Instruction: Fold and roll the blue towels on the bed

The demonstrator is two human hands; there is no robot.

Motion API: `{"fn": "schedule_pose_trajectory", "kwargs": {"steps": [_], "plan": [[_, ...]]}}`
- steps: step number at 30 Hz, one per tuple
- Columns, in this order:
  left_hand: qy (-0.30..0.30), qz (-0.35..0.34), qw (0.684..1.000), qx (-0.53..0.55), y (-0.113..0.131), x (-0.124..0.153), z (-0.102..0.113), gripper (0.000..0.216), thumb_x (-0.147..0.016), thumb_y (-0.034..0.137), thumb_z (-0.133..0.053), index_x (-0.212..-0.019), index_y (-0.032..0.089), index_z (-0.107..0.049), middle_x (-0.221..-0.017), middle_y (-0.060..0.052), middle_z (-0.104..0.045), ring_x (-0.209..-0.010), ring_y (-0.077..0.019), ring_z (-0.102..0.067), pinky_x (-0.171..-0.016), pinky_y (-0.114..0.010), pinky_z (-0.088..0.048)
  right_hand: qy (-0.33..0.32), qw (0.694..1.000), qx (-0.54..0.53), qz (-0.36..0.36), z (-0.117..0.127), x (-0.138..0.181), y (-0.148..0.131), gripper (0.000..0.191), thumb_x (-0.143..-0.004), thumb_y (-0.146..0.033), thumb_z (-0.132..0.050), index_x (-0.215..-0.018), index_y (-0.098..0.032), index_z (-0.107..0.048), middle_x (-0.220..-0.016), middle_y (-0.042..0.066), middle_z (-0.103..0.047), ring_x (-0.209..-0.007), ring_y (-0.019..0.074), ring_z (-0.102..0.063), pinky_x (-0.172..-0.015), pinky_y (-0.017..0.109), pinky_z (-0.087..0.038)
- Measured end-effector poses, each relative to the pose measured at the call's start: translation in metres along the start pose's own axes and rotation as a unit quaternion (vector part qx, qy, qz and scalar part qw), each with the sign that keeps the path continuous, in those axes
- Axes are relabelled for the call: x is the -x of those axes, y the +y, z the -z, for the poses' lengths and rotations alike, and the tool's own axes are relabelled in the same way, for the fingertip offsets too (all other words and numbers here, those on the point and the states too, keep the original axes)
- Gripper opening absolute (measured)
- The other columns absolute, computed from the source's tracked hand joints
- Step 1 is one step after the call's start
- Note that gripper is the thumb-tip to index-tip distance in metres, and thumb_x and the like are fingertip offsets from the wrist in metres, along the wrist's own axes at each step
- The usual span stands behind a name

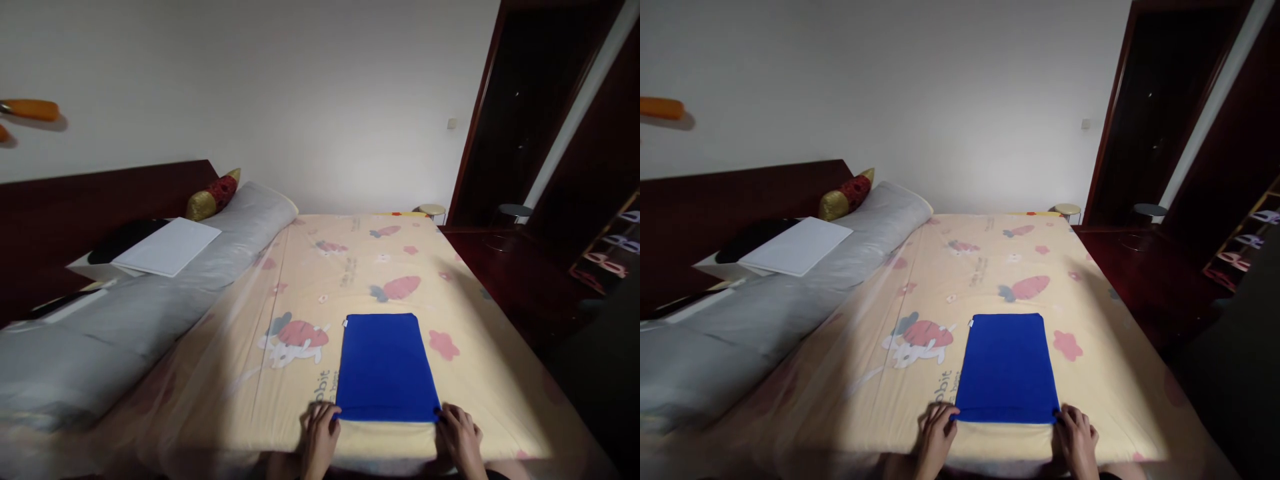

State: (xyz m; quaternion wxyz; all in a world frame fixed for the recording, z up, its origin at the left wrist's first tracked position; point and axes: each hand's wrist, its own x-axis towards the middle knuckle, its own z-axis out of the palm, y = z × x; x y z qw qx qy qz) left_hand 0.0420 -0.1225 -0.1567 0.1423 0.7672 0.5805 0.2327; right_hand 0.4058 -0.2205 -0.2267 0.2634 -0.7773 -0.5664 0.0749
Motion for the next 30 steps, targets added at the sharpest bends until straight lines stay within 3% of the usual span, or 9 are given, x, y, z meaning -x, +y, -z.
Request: {"fn": "schedule_pose_trajectory", "kwargs": {"steps": [4, 8, 11, 14, 19, 23, 26, 28, 30], "plan": [[-0.044, -0.003, 0.999, -0.001, 0.006, -0.003, 0.017, 0.031, -0.073, 0.009, -0.045, -0.087, 0.028, -0.065, -0.093, 0.001, -0.071, -0.102, -0.0196, -0.059, -0.09, -0.037, -0.036, -0.045, 0.999, 0.008, -0.008, 0.007, -0.01, 0.006, 0.024, -0.077, -0.044, -0.053, -0.093, -0.038, -0.07, -0.109, 0.003, -0.067, -0.101, 0.0289, -0.059, -0.078, 0.043, -0.045], [-0.109, 0.025, 0.994, -0.008, 0.014, -0.005, 0.033, 0.033, -0.068, 0.004, -0.045, -0.082, 0.027, -0.065, -0.088, 0.003, -0.07, -0.099, -0.018, -0.059, -0.091, -0.036, -0.035, -0.125, 0.992, -0.029, -0.007, 0.03, -0.015, 0.002, 0.02, -0.074, -0.041, -0.053, -0.084, -0.036, -0.07, -0.107, 0.002, -0.067, -0.103, 0.0276, -0.057, -0.083, 0.041, -0.043], [-0.155, 0.066, 0.985, 0.026, 0.012, -0.006, 0.035, 0.032, -0.061, 0.003, -0.049, -0.077, 0.025, -0.065, -0.084, 0.004, -0.069, -0.092, -0.0169, -0.06, -0.09, -0.034, -0.037, -0.175, 0.981, -0.077, -0.019, 0.045, -0.013, -0.004, 0.018, -0.074, -0.04, -0.053, -0.079, -0.033, -0.069, -0.101, 0.001, -0.067, -0.102, 0.0265, -0.057, -0.088, 0.041, -0.041], [-0.154, 0.09, 0.979, 0.096, 0.003, -0.006, 0.027, 0.03, -0.058, 0.002, -0.05, -0.074, 0.023, -0.064, -0.079, 0.003, -0.067, -0.084, -0.0152, -0.062, -0.083, -0.029, -0.042, -0.19, 0.972, -0.134, -0.016, 0.048, -0.011, -0.006, 0.019, -0.074, -0.04, -0.053, -0.081, -0.029, -0.068, -0.094, 0.002, -0.068, -0.097, 0.0246, -0.06, -0.088, 0.038, -0.043], [-0.127, 0.102, 0.974, 0.154, -0.011, -0.008, 0.011, 0.021, -0.068, 0.011, -0.051, -0.08, 0.021, -0.064, -0.081, 0.0, -0.068, -0.08, -0.0147, -0.064, -0.076, -0.025, -0.049, -0.148, 0.968, -0.198, -0.03, 0.03, -0.01, 0.0, 0.029, -0.08, -0.045, -0.048, -0.092, -0.025, -0.065, -0.098, 0.006, -0.07, -0.095, 0.0234, -0.063, -0.088, 0.035, -0.046], [-0.097, 0.1, 0.977, 0.163, -0.012, -0.008, 0.006, 0.021, -0.07, 0.012, -0.049, -0.084, 0.021, -0.064, -0.086, -0.003, -0.068, -0.085, -0.0166, -0.064, -0.081, -0.029, -0.05, -0.061, 0.989, -0.129, -0.026, 0.016, -0.008, -0.003, 0.033, -0.08, -0.041, -0.048, -0.102, -0.024, -0.064, -0.1, 0.008, -0.07, -0.096, 0.0262, -0.063, -0.084, 0.039, -0.046], [-0.036, 0.09, 0.991, 0.095, 0.002, -0.003, 0.001, 0.03, -0.071, 0.007, -0.045, -0.086, 0.023, -0.065, -0.094, -0.003, -0.067, -0.098, -0.0204, -0.061, -0.089, -0.037, -0.046, 0.015, 0.998, -0.052, 0.016, 0.006, -0.005, -0.017, 0.032, -0.078, -0.025, -0.045, -0.104, -0.027, -0.064, -0.105, 0.007, -0.068, -0.097, 0.0261, -0.06, -0.08, 0.04, -0.044], [0.008, 0.069, 0.997, 0.026, 0.019, 0.002, -0.004, 0.04, -0.068, 0.001, -0.042, -0.089, 0.026, -0.065, -0.103, -0.003, -0.065, -0.109, -0.0223, -0.056, -0.095, -0.041, -0.041, 0.025, 0.998, -0.033, 0.055, -0.001, -0.003, -0.033, 0.039, -0.072, -0.014, -0.044, -0.103, -0.029, -0.064, -0.108, 0.005, -0.067, -0.098, 0.0246, -0.059, -0.081, 0.039, -0.043], [0.004, 0.025, 1.0, -0.004, 0.039, 0.007, -0.013, 0.049, -0.064, -0.003, -0.041, -0.092, 0.028, -0.065, -0.109, -0.001, -0.063, -0.112, -0.0215, -0.053, -0.097, -0.041, -0.038, 0.009, 0.995, -0.031, 0.097, -0.009, 0.0, -0.051, 0.046, -0.066, -0.008, -0.044, -0.103, -0.029, -0.063, -0.108, 0.004, -0.067, -0.099, 0.0237, -0.058, -0.084, 0.038, -0.042]]}}
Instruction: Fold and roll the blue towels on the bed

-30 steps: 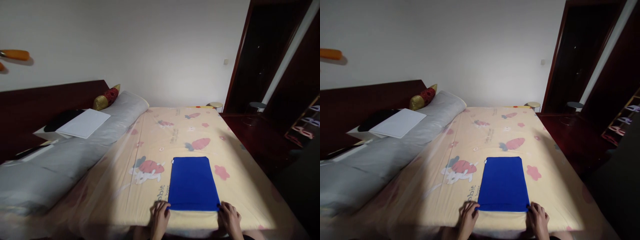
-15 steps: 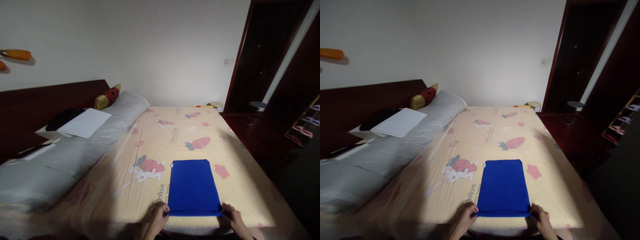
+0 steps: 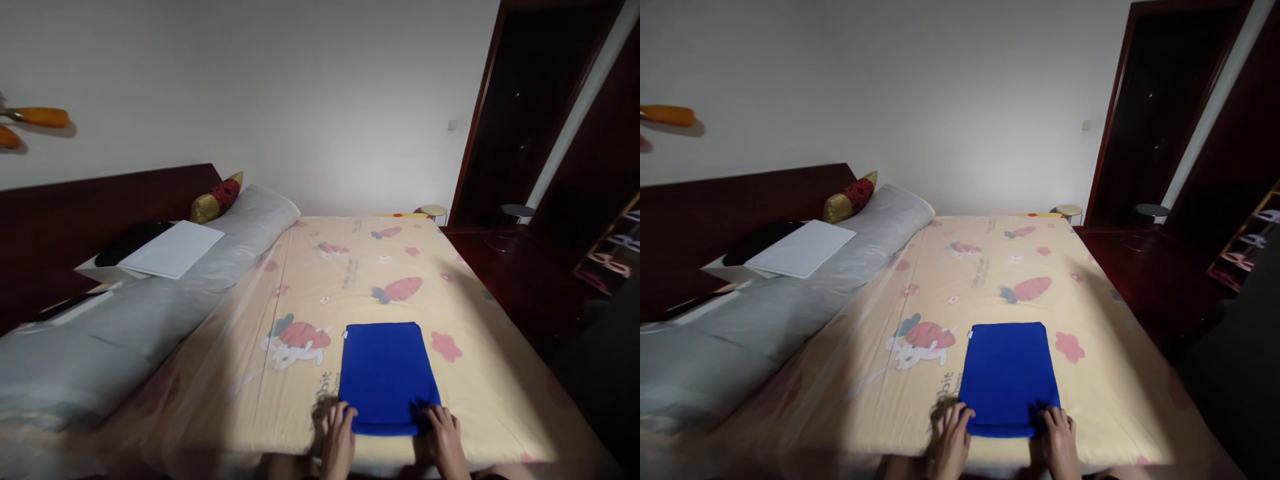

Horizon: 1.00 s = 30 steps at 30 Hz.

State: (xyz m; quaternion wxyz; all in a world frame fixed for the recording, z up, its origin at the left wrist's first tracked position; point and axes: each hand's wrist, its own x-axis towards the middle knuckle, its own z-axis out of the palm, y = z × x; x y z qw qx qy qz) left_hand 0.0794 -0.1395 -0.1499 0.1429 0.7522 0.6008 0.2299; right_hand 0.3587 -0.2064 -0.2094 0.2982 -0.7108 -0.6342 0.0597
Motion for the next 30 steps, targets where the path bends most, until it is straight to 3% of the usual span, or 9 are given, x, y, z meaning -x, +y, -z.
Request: {"fn": "schedule_pose_trajectory", "kwargs": {"steps": [3, 6, 10, 15, 22, 25, 30], "plan": [[-0.062, -0.065, 0.996, 0.018, 0.027, 0.006, -0.012, 0.051, -0.061, -0.005, -0.039, -0.092, 0.028, -0.063, -0.103, 0.0, -0.063, -0.102, -0.0185, -0.055, -0.093, -0.035, -0.041, -0.035, 0.999, -0.011, 0.039, -0.01, -0.002, -0.026, 0.047, -0.064, -0.007, -0.046, -0.103, -0.028, -0.061, -0.104, 0.002, -0.066, -0.1, 0.0233, -0.057, -0.087, 0.04, -0.041], [-0.089, -0.076, 0.993, 0.028, 0.04, 0.009, -0.018, 0.046, -0.063, -0.004, -0.038, -0.088, 0.027, -0.061, -0.095, 0.0, -0.063, -0.097, -0.0185, -0.056, -0.089, -0.034, -0.043, -0.069, 0.996, -0.027, 0.056, -0.01, -0.004, -0.041, 0.032, -0.073, -0.013, -0.049, -0.099, -0.029, -0.061, -0.101, 0.001, -0.065, -0.098, 0.0229, -0.056, -0.086, 0.04, -0.041], [-0.094, -0.085, 0.991, 0.03, 0.035, 0.01, -0.014, 0.036, -0.08, 0.007, -0.037, -0.099, 0.027, -0.06, -0.103, -0.002, -0.065, -0.105, -0.0193, -0.056, -0.095, -0.037, -0.043, -0.081, 0.994, -0.042, 0.062, 0.002, -0.005, -0.038, 0.018, -0.086, -0.029, -0.05, -0.101, -0.031, -0.06, -0.098, 0.001, -0.065, -0.094, 0.0207, -0.057, -0.082, 0.037, -0.043], [-0.101, -0.105, 0.989, 0.005, 0.019, 0.009, -0.013, 0.026, -0.091, 0.028, -0.038, -0.107, 0.029, -0.059, -0.114, -0.002, -0.065, -0.115, -0.0197, -0.055, -0.101, -0.039, -0.043, -0.065, 0.996, -0.047, 0.037, 0.013, -0.005, -0.028, 0.021, -0.09, -0.045, -0.048, -0.099, -0.031, -0.061, -0.097, 0.001, -0.066, -0.094, 0.0206, -0.058, -0.087, 0.039, -0.043], [-0.076, -0.131, 0.987, -0.054, 0.008, 0.005, -0.026, 0.018, -0.089, 0.036, -0.047, -0.098, 0.029, -0.061, -0.11, 0.0, -0.068, -0.116, -0.0214, -0.058, -0.099, -0.038, -0.047, -0.093, 0.992, -0.08, 0.014, 0.01, -0.012, -0.027, 0.027, -0.092, -0.045, -0.043, -0.092, -0.025, -0.061, -0.09, 0.004, -0.066, -0.087, 0.0195, -0.06, -0.082, 0.034, -0.046], [-0.025, -0.136, 0.987, -0.085, 0.003, 0.002, -0.035, 0.023, -0.091, 0.042, -0.044, -0.098, 0.029, -0.062, -0.106, -0.001, -0.07, -0.11, -0.0213, -0.061, -0.095, -0.036, -0.049, -0.087, 0.994, -0.066, 0.019, 0.006, -0.017, -0.023, 0.028, -0.092, -0.046, -0.044, -0.086, -0.024, -0.061, -0.085, 0.003, -0.065, -0.082, 0.0192, -0.06, -0.077, 0.032, -0.046], [0.065, -0.109, 0.982, -0.137, -0.008, -0.001, -0.045, 0.023, -0.092, 0.037, -0.043, -0.096, 0.026, -0.063, -0.098, -0.003, -0.069, -0.096, -0.0201, -0.064, -0.083, -0.033, -0.049, -0.032, 0.999, -0.034, 0.01, 0.005, -0.018, 0.0, 0.032, -0.089, -0.052, -0.047, -0.082, -0.024, -0.061, -0.08, 0.003, -0.064, -0.076, 0.0192, -0.059, -0.072, 0.032, -0.046]]}}
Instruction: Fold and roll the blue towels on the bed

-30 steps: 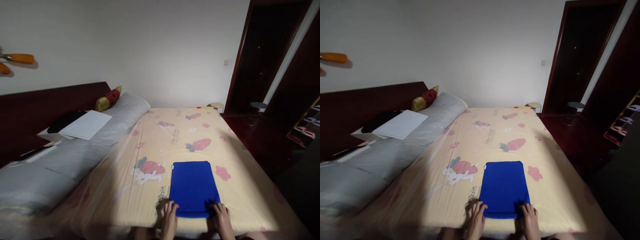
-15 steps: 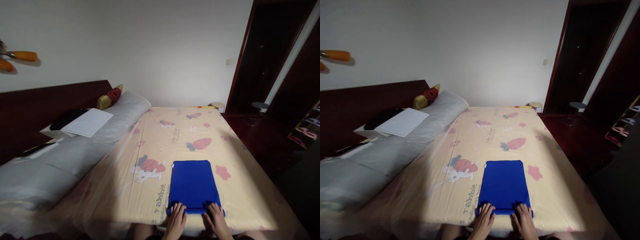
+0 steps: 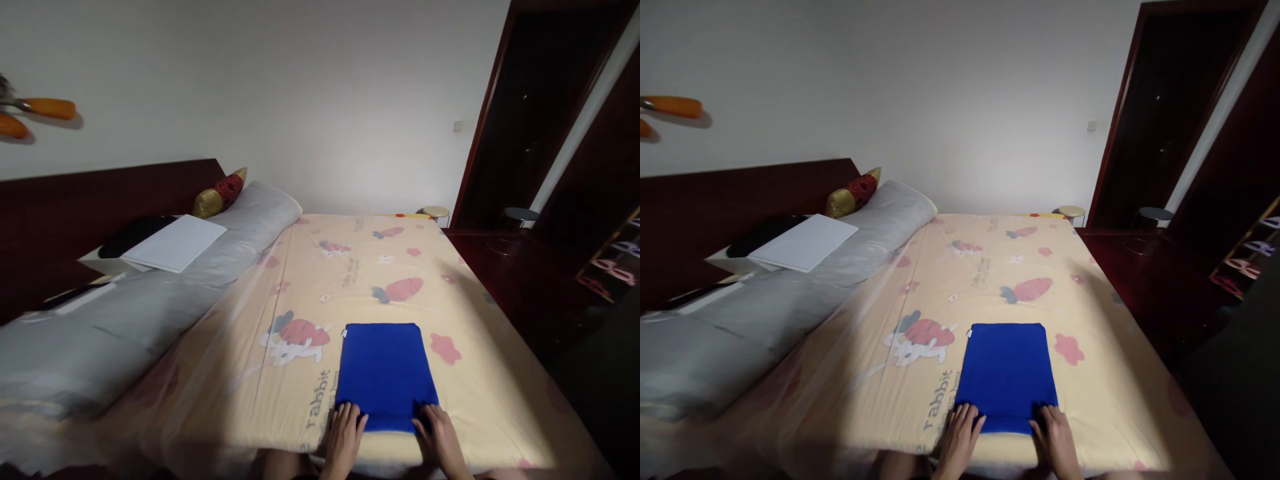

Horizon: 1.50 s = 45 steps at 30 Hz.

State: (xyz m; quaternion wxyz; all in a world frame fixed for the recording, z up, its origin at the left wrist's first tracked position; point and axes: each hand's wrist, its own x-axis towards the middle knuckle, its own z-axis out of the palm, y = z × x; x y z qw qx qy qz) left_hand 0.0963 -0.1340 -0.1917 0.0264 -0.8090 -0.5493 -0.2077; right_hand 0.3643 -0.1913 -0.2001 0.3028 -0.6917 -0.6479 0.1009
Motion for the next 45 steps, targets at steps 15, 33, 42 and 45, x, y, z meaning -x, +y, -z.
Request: {"fn": "schedule_pose_trajectory", "kwargs": {"steps": [15, 33, 42, 45], "plan": [[0.016, 0.03, 0.999, 0.026, 0.049, -0.003, -0.016, 0.038, -0.084, 0.009, -0.046, -0.112, 0.028, -0.064, -0.113, -0.002, -0.068, -0.106, -0.0195, -0.06, -0.094, -0.038, -0.047, 0.052, 0.996, 0.065, 0.043, -0.031, 0.011, -0.029, 0.036, -0.085, -0.011, -0.039, -0.105, -0.031, -0.061, -0.104, 0.002, -0.067, -0.098, 0.0212, -0.058, -0.088, 0.04, -0.039], [0.063, 0.055, 0.995, -0.052, -0.021, 0.01, 0.006, 0.028, -0.089, 0.031, -0.049, -0.112, 0.029, -0.064, -0.118, -0.004, -0.068, -0.114, -0.0238, -0.059, -0.094, -0.04, -0.04, 0.112, 0.99, 0.065, -0.058, -0.035, 0.025, 0.022, 0.03, -0.089, -0.032, -0.041, -0.109, -0.033, -0.063, -0.105, 0.005, -0.069, -0.096, 0.0253, -0.061, -0.085, 0.045, -0.039], [-0.023, 0.062, 0.996, 0.056, -0.035, -0.001, 0.036, 0.028, -0.088, 0.047, -0.05, -0.077, 0.026, -0.064, -0.078, 0.002, -0.066, -0.086, -0.0164, -0.061, -0.082, -0.032, -0.04, 0.1, 0.989, 0.028, -0.102, -0.01, 0.022, 0.031, 0.042, -0.084, -0.065, -0.045, -0.09, -0.029, -0.066, -0.091, 0.005, -0.07, -0.087, 0.0252, -0.061, -0.077, 0.041, -0.038], [-0.052, 0.07, 0.994, 0.059, -0.039, -0.005, 0.038, 0.033, -0.087, 0.051, -0.051, -0.072, 0.025, -0.063, -0.075, 0.001, -0.066, -0.087, -0.0184, -0.061, -0.084, -0.035, -0.039, 0.1, 0.989, 0.037, -0.098, -0.01, 0.023, 0.031, 0.041, -0.084, -0.064, -0.045, -0.09, -0.03, -0.066, -0.091, 0.005, -0.07, -0.087, 0.0249, -0.06, -0.077, 0.041, -0.038]]}}
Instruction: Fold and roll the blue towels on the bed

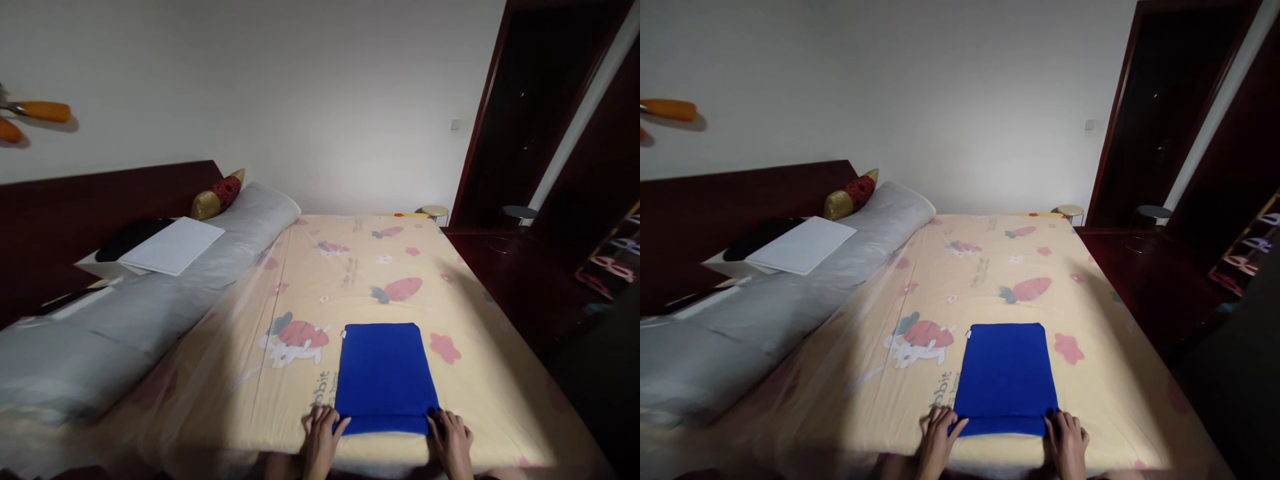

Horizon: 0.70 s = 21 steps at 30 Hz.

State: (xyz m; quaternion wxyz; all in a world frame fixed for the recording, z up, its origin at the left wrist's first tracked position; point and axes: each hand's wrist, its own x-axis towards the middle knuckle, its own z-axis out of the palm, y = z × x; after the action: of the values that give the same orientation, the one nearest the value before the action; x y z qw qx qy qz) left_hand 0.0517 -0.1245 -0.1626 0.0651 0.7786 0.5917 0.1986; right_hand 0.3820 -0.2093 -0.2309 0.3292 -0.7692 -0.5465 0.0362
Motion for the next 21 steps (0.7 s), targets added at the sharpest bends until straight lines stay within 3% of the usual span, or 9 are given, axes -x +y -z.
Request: {"fn": "schedule_pose_trajectory", "kwargs": {"steps": [3, 6, 9, 13, 15, 17, 19, 21], "plan": [[0.002, 0.025, 0.999, -0.031, 0.004, -0.004, -0.002, 0.027, -0.085, 0.048, -0.055, -0.074, 0.025, -0.065, -0.08, 0.0, -0.068, -0.094, -0.022, -0.06, -0.086, -0.039, -0.038, 0.014, 0.999, 0.04, 0.004, -0.004, 0.003, -0.003, 0.032, -0.086, -0.057, -0.047, -0.091, -0.032, -0.066, -0.095, 0.005, -0.07, -0.09, 0.0269, -0.059, -0.079, 0.044, -0.037], [0.038, 0.047, 0.995, -0.077, 0.019, -0.005, -0.011, 0.011, -0.083, 0.029, -0.058, -0.088, 0.028, -0.068, -0.1, -0.002, -0.069, -0.103, -0.024, -0.058, -0.088, -0.041, -0.038, -0.009, 0.997, 0.05, 0.054, -0.01, 0.005, -0.014, 0.026, -0.086, -0.031, -0.045, -0.103, -0.036, -0.064, -0.105, 0.003, -0.069, -0.097, 0.0265, -0.059, -0.083, 0.045, -0.037], [0.053, 0.031, 0.995, -0.079, 0.04, -0.003, -0.028, 0.033, -0.08, 0.01, -0.052, -0.102, 0.03, -0.067, -0.108, -0.001, -0.068, -0.105, -0.0213, -0.058, -0.092, -0.039, -0.039, -0.094, 0.987, -0.003, 0.128, -0.014, 0.002, -0.029, 0.048, -0.079, -0.012, -0.041, -0.114, -0.039, -0.06, -0.11, -0.002, -0.068, -0.103, 0.022, -0.059, -0.089, 0.04, -0.039], [0.073, 0.018, 0.996, -0.049, 0.059, 0.005, -0.045, 0.045, -0.08, 0.002, -0.042, -0.107, 0.029, -0.066, -0.107, -0.002, -0.069, -0.1, -0.0199, -0.061, -0.089, -0.037, -0.045, -0.113, 0.987, -0.043, 0.104, -0.016, -0.003, -0.039, 0.046, -0.077, -0.009, -0.04, -0.105, -0.035, -0.065, -0.105, -0.001, -0.07, -0.098, 0.0206, -0.061, -0.087, 0.036, -0.043], [0.08, -0.023, 0.996, -0.028, 0.062, 0.01, -0.046, 0.045, -0.083, 0.004, -0.038, -0.108, 0.028, -0.066, -0.108, -0.003, -0.07, -0.102, -0.0196, -0.063, -0.088, -0.036, -0.048, -0.113, 0.987, -0.056, 0.095, -0.013, -0.005, -0.038, 0.044, -0.078, -0.01, -0.04, -0.104, -0.035, -0.066, -0.104, -0.001, -0.07, -0.098, 0.02, -0.061, -0.086, 0.035, -0.044], [0.066, -0.119, 0.991, -0.008, 0.064, 0.016, -0.045, 0.045, -0.085, 0.007, -0.036, -0.115, 0.027, -0.063, -0.113, -0.004, -0.07, -0.107, -0.0191, -0.062, -0.091, -0.035, -0.049, -0.117, 0.986, -0.068, 0.094, -0.01, -0.007, -0.037, 0.045, -0.079, -0.01, -0.039, -0.104, -0.034, -0.066, -0.105, -0.001, -0.07, -0.099, 0.019, -0.061, -0.086, 0.034, -0.045], [0.041, -0.225, 0.974, 0.0, 0.066, 0.019, -0.043, 0.05, -0.085, 0.009, -0.035, -0.13, 0.025, -0.053, -0.125, -0.003, -0.066, -0.117, -0.0177, -0.058, -0.098, -0.033, -0.048, -0.112, 0.987, -0.074, 0.089, -0.006, -0.007, -0.042, 0.046, -0.079, -0.008, -0.037, -0.103, -0.033, -0.067, -0.104, -0.001, -0.07, -0.1, 0.0184, -0.062, -0.088, 0.034, -0.045], [0.024, -0.28, 0.96, -0.006, 0.069, 0.021, -0.042, 0.056, -0.087, 0.011, -0.037, -0.141, 0.023, -0.038, -0.135, -0.002, -0.058, -0.126, -0.0153, -0.051, -0.103, -0.03, -0.046, -0.108, 0.987, -0.078, 0.093, -0.002, -0.006, -0.054, 0.044, -0.081, -0.009, -0.037, -0.105, -0.031, -0.067, -0.105, 0.0, -0.07, -0.1, 0.0182, -0.062, -0.089, 0.034, -0.046]]}}
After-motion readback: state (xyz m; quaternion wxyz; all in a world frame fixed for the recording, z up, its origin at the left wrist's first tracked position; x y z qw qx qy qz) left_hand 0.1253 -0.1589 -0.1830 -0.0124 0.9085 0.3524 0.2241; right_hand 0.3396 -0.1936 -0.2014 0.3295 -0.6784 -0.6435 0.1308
